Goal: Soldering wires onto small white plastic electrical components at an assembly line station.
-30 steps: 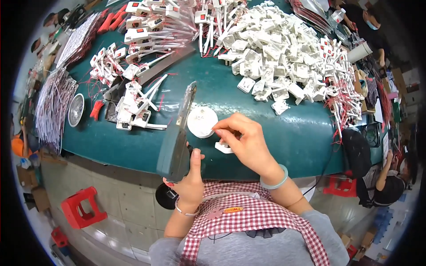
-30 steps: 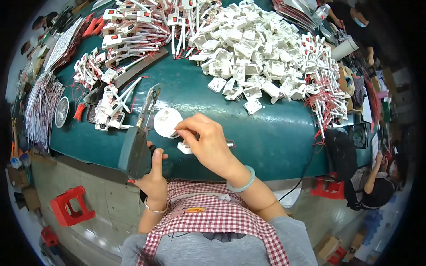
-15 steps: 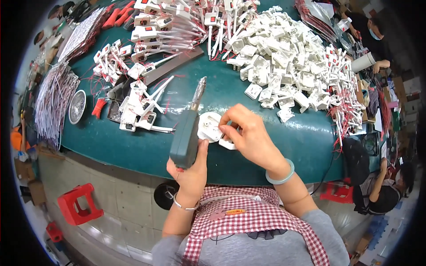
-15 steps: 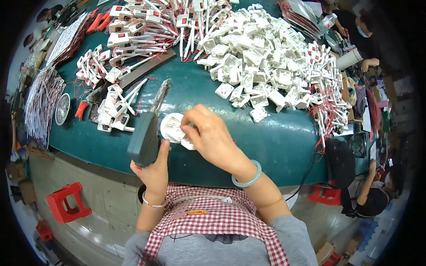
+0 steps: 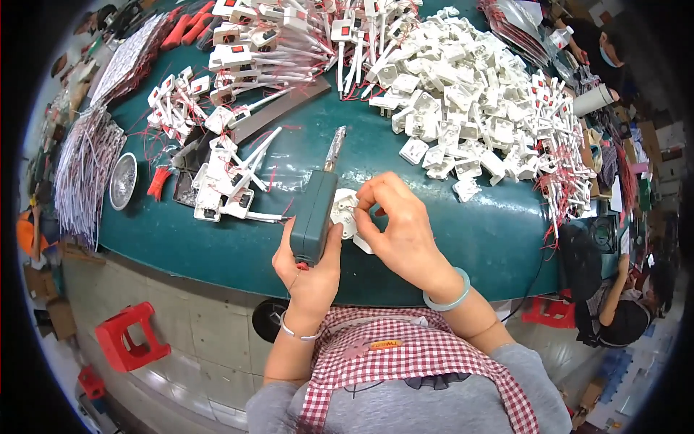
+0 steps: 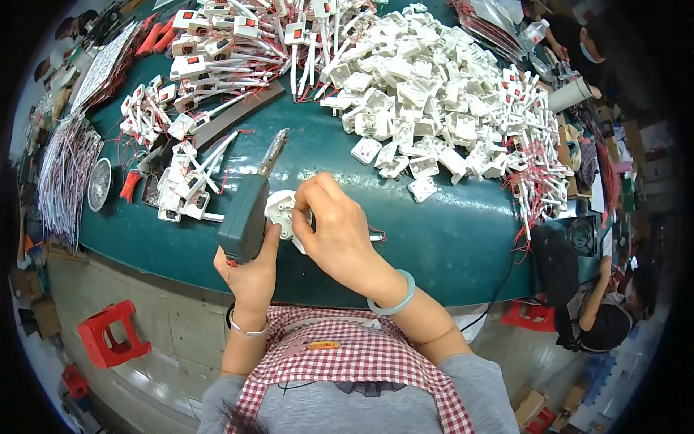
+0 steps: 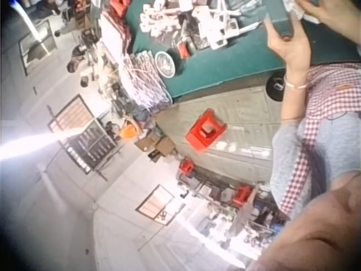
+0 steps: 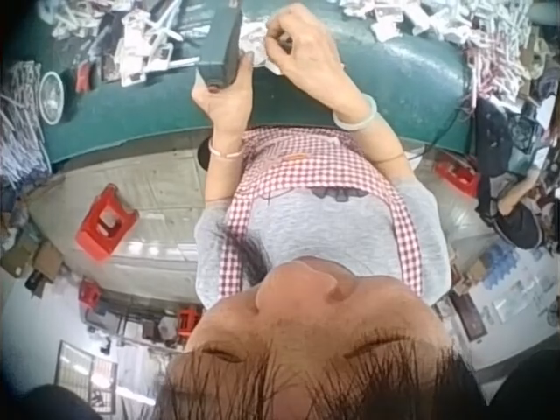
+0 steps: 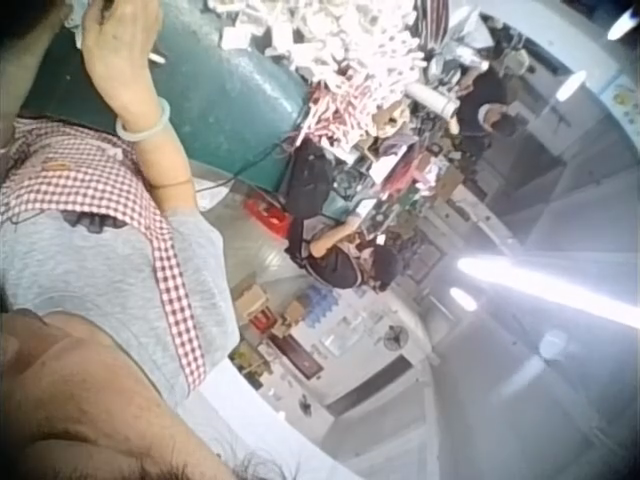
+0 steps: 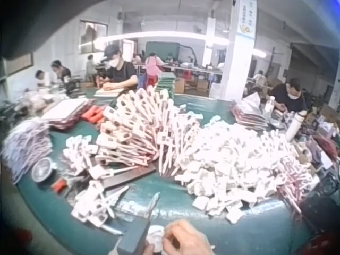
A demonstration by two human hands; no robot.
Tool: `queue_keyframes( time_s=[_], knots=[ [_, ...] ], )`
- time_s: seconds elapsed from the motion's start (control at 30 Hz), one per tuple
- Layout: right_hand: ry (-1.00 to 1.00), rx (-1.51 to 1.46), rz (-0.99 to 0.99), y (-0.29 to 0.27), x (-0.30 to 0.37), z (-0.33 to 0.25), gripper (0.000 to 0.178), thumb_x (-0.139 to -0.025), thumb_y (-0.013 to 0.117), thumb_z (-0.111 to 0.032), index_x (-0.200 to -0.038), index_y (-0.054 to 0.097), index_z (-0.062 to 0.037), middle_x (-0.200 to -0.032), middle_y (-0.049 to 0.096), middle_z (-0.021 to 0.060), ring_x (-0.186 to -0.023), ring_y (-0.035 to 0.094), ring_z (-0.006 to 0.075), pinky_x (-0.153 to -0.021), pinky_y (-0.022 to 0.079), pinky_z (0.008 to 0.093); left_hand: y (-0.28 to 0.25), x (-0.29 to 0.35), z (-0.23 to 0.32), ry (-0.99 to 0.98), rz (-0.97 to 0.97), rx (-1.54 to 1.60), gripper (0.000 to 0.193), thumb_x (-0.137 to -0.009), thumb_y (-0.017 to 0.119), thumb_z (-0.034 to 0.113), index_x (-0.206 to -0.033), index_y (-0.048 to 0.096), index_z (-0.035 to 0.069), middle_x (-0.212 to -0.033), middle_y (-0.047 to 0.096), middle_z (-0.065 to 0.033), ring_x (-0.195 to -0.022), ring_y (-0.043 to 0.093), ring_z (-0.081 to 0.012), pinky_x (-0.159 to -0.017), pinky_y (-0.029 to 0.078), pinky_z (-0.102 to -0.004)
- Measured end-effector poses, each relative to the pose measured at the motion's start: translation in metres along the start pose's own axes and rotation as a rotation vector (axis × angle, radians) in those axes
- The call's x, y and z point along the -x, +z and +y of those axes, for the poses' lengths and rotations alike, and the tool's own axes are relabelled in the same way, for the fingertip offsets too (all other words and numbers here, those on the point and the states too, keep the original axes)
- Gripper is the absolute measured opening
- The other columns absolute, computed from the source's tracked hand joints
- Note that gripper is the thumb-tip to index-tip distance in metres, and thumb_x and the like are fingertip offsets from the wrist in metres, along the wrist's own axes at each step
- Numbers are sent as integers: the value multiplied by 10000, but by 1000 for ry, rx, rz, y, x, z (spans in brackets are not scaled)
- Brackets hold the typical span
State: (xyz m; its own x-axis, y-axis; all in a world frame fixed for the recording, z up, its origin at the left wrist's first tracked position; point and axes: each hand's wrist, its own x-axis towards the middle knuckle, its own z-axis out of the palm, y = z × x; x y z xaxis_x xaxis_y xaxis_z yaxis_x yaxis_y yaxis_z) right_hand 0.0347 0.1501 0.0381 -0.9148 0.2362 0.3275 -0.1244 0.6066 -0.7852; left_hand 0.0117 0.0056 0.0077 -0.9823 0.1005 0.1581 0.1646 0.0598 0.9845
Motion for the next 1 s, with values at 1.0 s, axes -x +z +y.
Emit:
queue_keyframes(
  time_s=[1.0],
  knots=[
    [-53, 60, 122, 18, 9, 0, 196, -696, 633, 113, -837, 527, 29, -862, 516, 149, -753, 585, 331, -636, 494, 407, -81, 76, 29, -87, 27, -179, 216, -758, 802, 52, -910, 674, -34, -785, 648, -71, -643, 606, -152, -571, 473, -272]
  ],
)
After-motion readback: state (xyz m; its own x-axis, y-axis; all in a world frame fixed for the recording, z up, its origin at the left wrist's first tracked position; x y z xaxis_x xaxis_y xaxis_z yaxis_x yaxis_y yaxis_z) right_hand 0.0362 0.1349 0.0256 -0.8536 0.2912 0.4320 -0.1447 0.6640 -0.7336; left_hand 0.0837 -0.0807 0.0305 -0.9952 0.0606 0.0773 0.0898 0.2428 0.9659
